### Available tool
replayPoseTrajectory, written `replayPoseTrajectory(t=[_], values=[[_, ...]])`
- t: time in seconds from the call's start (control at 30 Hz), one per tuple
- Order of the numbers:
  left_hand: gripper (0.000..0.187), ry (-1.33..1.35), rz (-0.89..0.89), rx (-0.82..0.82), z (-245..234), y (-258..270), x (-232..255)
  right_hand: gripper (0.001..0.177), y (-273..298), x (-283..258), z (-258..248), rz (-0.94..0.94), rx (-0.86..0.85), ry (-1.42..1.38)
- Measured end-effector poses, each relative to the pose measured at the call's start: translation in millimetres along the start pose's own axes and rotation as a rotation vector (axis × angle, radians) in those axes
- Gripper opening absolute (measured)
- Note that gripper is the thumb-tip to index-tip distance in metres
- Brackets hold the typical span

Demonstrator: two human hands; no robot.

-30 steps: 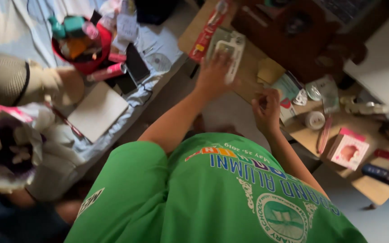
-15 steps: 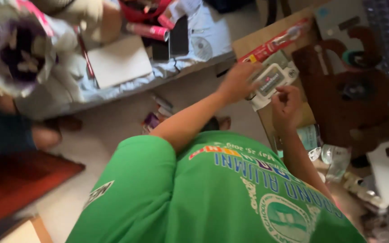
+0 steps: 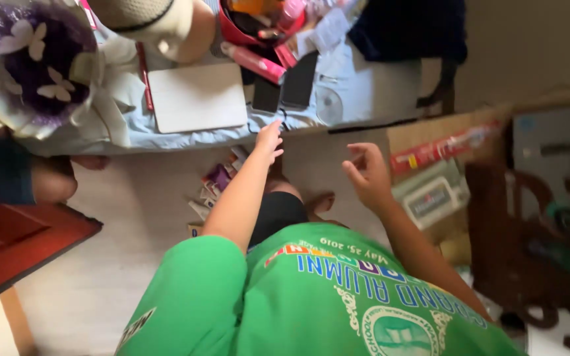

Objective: The person removes various items from a drawer and a bag, sorts them, and places them back into the drawer. They handle bottles, tubes, a book, and other small objects, arranging them within the drawer compartments.

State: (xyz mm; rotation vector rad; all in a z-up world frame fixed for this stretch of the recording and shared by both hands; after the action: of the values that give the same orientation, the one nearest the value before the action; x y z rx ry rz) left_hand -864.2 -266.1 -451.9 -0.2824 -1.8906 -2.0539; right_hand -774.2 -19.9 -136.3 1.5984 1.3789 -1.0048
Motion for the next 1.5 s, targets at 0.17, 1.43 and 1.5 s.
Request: replayPoseTrajectory(t=[0.17, 1.43, 1.5], values=[[0.064, -0.029, -0.008, 0.088, -3.5, -63.5, 63.6, 0.036, -58.2, -3.2, 39.8, 0.118, -0.058, -0.012], [0.097, -0.645, 1.091, -0.042, 13.3, 166.2, 137.5, 0.038, -161.5, 11.9, 88.2, 0.149, -0.093, 0.087], [0.102, -0.703, 1.06, -0.041, 7.0, 163.2, 134.6, 0.034, -157.7, 31.7, 63.2, 0.361, -0.017, -0.127]])
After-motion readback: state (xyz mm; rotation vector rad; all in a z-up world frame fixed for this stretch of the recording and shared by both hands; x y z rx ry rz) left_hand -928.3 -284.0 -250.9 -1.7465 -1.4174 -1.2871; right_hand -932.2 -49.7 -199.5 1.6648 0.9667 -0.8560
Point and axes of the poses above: each hand's wrist, its own y-axis away from the middle knuckle, its own z-axis out of the palm, x = y × z, the point moved 7 cm from there along -y, towards the middle knuckle, and after that the axes turned 4 degrees about -z, right-handed, at the moved point
